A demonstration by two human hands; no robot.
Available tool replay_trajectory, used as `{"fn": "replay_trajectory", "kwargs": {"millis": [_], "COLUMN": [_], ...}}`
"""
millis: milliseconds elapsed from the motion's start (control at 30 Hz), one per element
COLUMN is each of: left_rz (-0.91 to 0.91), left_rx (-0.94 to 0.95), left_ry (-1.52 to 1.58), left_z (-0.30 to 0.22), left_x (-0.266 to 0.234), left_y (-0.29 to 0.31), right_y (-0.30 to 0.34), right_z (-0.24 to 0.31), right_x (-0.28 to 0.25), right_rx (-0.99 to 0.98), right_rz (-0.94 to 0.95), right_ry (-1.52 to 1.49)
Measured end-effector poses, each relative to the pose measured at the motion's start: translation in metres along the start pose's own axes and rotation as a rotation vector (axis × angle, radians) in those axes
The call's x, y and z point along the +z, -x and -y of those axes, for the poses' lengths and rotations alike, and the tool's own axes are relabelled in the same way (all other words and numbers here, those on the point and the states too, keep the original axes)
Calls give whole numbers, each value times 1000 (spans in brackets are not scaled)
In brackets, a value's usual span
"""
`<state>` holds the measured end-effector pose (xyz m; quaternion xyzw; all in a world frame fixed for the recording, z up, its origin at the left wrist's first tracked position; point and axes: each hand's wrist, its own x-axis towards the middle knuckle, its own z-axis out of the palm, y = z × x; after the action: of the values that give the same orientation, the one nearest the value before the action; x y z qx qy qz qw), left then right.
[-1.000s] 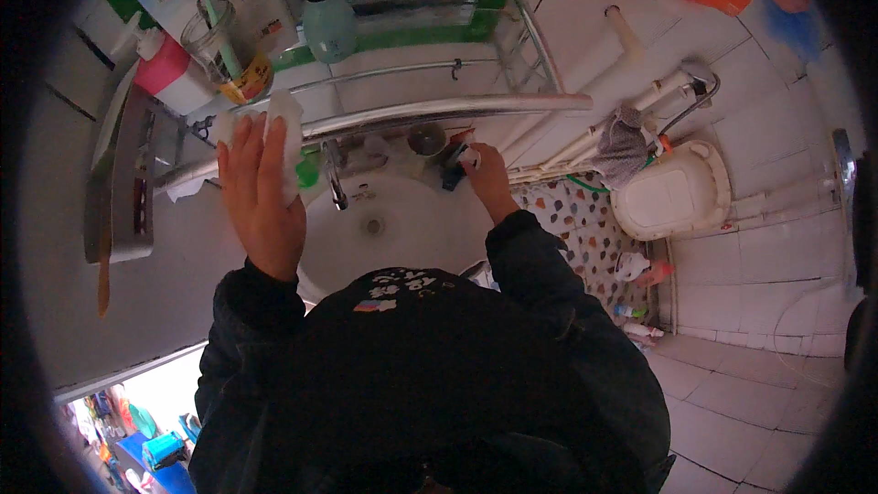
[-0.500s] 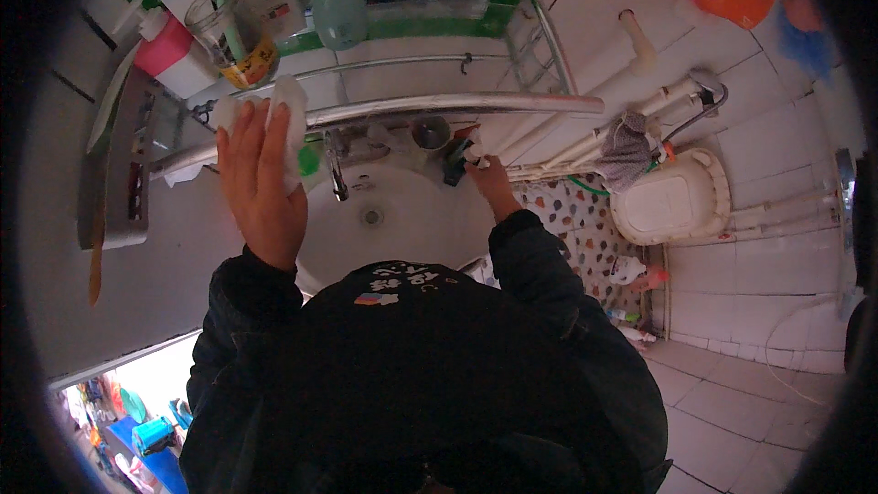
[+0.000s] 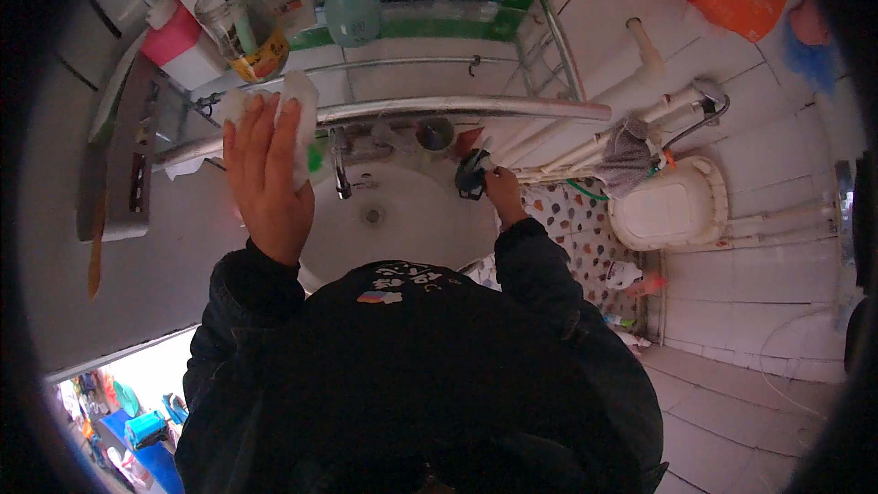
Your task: The person wipes the sink basin, faucet, and surrounding countertop with a white cloth, then rinses the cloth under running water and continues wiping the sink and faucet. They handle a green bottle and a yellow sponge during the process.
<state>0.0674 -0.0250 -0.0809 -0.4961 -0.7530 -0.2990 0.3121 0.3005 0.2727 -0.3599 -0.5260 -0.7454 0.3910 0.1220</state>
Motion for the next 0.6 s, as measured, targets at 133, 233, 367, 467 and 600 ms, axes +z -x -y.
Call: {"fn": "replay_trajectory", "kwargs": {"millis": [133, 233, 367, 467, 600], "left_rz": [-2, -18, 26, 68, 121], "left_rx": [13, 19, -20, -5, 110], "left_ry": [27, 34, 73, 116, 190], "left_z": [2, 3, 2, 2, -5], "left_x": [4, -1, -3, -9, -18], "left_y": [-1, 2, -1, -1, 6], "right_y": [12, 62, 125, 162, 202], "right_z": [-12, 56, 119, 163, 203], "right_x": [-29, -85, -145, -175, -189], "right_rx": [-104, -4, -145, -150, -349], "right_rz": [72, 295, 356, 338, 292], "right_ry": [-15, -350, -464, -515, -698]}}
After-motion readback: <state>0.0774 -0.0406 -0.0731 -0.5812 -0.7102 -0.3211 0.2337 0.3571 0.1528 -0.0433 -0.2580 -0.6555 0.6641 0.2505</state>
